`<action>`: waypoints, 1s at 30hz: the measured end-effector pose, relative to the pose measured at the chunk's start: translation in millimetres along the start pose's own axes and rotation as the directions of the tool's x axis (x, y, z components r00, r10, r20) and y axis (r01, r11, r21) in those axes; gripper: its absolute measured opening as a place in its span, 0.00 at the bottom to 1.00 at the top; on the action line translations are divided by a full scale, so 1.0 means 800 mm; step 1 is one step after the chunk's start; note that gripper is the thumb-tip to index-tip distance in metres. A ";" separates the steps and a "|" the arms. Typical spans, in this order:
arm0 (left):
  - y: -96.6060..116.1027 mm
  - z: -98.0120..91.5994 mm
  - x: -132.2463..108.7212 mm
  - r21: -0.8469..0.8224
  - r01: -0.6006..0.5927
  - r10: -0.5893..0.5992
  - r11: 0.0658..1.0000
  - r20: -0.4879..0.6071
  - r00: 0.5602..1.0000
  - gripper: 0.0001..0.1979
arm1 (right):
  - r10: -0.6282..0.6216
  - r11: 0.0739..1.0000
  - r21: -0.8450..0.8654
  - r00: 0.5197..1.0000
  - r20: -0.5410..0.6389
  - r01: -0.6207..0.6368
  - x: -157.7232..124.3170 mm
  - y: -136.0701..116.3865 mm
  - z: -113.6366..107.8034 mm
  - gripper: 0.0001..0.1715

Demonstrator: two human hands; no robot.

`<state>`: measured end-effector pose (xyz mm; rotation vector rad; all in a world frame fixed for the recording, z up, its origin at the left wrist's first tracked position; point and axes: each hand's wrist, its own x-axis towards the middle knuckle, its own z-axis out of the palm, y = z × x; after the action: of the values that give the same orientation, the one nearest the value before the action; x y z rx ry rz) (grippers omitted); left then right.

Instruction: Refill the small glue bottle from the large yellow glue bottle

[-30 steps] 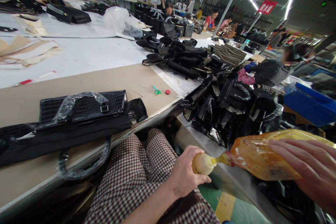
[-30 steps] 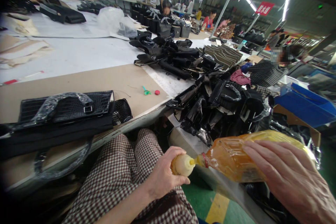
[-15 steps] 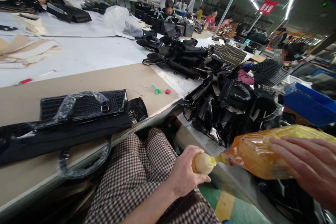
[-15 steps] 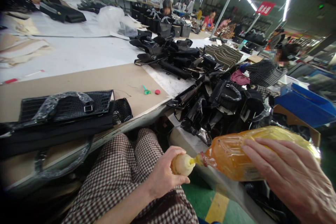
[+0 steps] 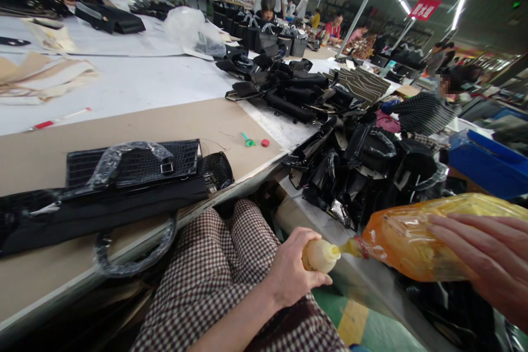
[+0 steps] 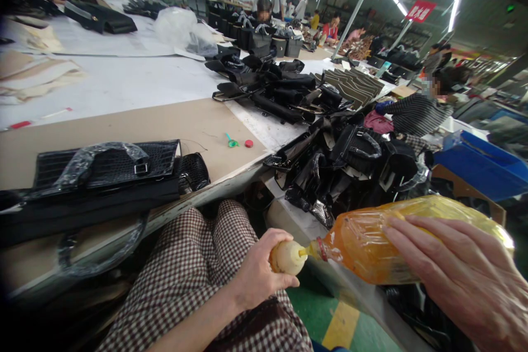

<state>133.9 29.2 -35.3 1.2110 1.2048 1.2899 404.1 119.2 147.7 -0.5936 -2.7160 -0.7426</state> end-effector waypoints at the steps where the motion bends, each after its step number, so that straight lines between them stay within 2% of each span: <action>1: 0.000 0.000 0.000 -0.001 -0.002 0.002 1.000 -0.001 1.000 0.36 | 0.039 0.999 0.030 0.999 0.033 -0.040 -0.001 -0.001 0.000 0.33; 3: 0.000 0.000 0.000 -0.001 -0.004 0.004 1.000 -0.003 1.000 0.36 | 0.070 0.995 0.061 0.996 0.055 -0.074 -0.002 -0.003 -0.001 0.34; 17: 0.003 0.000 -0.002 0.005 -0.005 0.005 1.000 0.005 1.000 0.36 | 0.053 0.996 0.062 0.996 0.066 -0.057 -0.004 -0.001 -0.004 0.33; 24: 0.003 0.000 -0.003 0.015 -0.018 0.018 1.000 0.007 1.000 0.36 | -0.085 0.996 -0.023 0.991 0.099 0.088 -0.003 0.006 -0.011 0.33; 28: 0.005 0.000 -0.003 0.013 -0.018 0.018 1.000 0.006 1.000 0.35 | -0.055 0.998 -0.006 0.996 0.076 0.056 0.002 0.004 -0.014 0.33; 30: 0.006 0.000 -0.004 0.004 -0.018 0.018 1.000 0.007 1.000 0.36 | -0.082 0.996 -0.021 0.994 0.074 0.084 0.003 0.004 -0.015 0.33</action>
<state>133.9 26.1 -30.9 1.2307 1.1946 1.2960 405.4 116.1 159.6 -0.5262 -2.8173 -0.7902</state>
